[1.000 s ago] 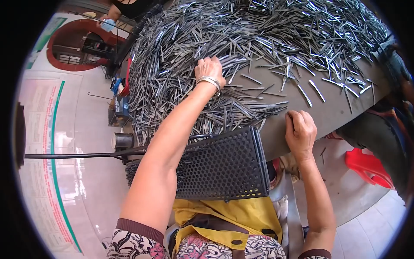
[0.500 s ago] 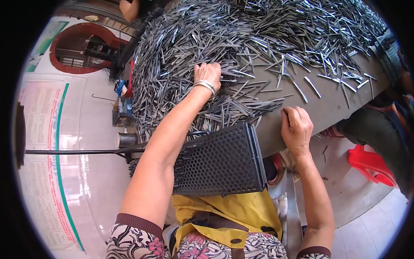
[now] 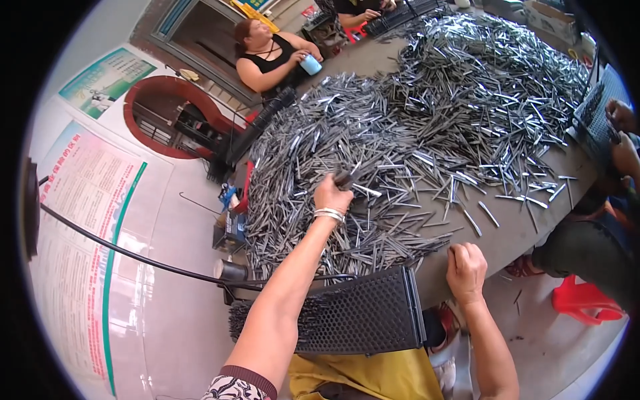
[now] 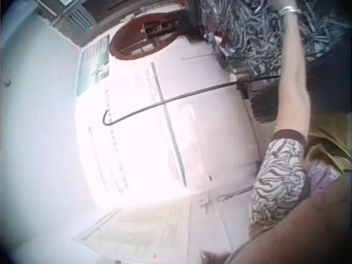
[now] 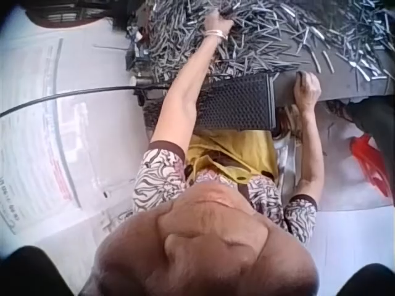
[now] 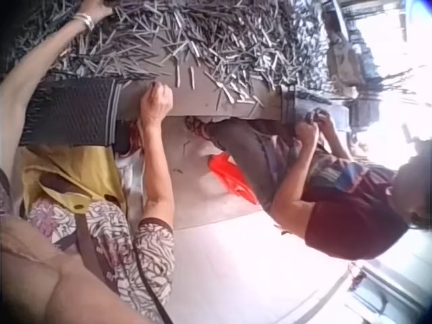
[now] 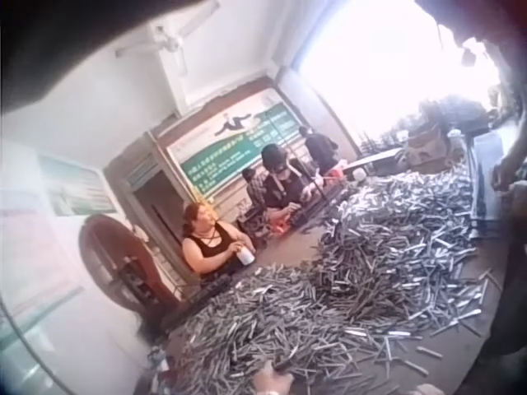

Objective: Sorting small metal pins from a large pile into a textured sorting mat at a workbench.

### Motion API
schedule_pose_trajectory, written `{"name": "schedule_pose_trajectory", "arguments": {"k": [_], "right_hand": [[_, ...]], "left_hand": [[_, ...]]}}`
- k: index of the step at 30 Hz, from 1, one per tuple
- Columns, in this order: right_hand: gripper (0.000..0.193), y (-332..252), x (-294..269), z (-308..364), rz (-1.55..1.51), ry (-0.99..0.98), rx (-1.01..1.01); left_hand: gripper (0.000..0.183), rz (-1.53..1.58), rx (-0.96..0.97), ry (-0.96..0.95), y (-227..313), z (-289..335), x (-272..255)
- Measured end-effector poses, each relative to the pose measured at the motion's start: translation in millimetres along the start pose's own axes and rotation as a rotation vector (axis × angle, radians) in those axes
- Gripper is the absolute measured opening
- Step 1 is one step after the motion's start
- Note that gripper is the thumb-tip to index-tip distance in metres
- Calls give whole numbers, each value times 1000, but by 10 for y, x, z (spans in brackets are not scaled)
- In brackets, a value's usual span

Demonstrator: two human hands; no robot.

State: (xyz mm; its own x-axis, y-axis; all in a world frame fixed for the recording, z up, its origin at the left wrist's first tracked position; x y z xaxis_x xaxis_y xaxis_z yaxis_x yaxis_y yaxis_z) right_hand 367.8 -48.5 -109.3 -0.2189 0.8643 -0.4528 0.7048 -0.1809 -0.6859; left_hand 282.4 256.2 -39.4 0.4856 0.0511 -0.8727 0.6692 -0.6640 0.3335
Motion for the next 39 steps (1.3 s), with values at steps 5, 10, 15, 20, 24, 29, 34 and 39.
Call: {"name": "schedule_pose_trajectory", "arguments": {"k": [5, 10, 15, 20, 24, 29, 34, 39], "right_hand": [[10, -37, 11, -45, -9, 5, -21], [11, -20, 64, -55, -16, 1, -43], [11, -1, 75, -45, 14, -19, -41], [11, -35, 71, -39, 23, -34, -37], [10, -26, 58, -32, 25, -28, -36], [10, -19, 69, -17, 25, -34, -37], [8, -36, 93, -9, 32, -50, -63], [5, 6, 81, 24, 36, -38, -58]], "left_hand": [[32, 513, -308, 236, -429, -144, -363], [38, 1022, -431, 291, -676, -142, -574], [22, 1130, -731, 263, -656, 93, -701], [10, 1417, -770, 126, -862, 111, -593], [12, 1458, -679, -14, -740, 45, -666], [16, 1406, -665, 63, -581, 15, -904], [18, 1455, -561, -82, -485, 16, -1024], [7, 1720, -569, -281, -28, 480, -1364]]}}
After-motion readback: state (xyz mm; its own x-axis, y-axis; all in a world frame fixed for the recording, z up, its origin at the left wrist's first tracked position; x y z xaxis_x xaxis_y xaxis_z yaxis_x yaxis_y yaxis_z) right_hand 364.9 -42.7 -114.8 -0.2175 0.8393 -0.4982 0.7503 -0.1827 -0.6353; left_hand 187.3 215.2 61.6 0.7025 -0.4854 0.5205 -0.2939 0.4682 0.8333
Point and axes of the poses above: each hand's wrist, its own z-axis away from the middle knuckle, its own x-axis out of the palm, y = z × x, the point moved 6 cm from there along -z, towards the middle knuckle, and after that the axes turned 2 degrees about -y, right-handed, at the moved point
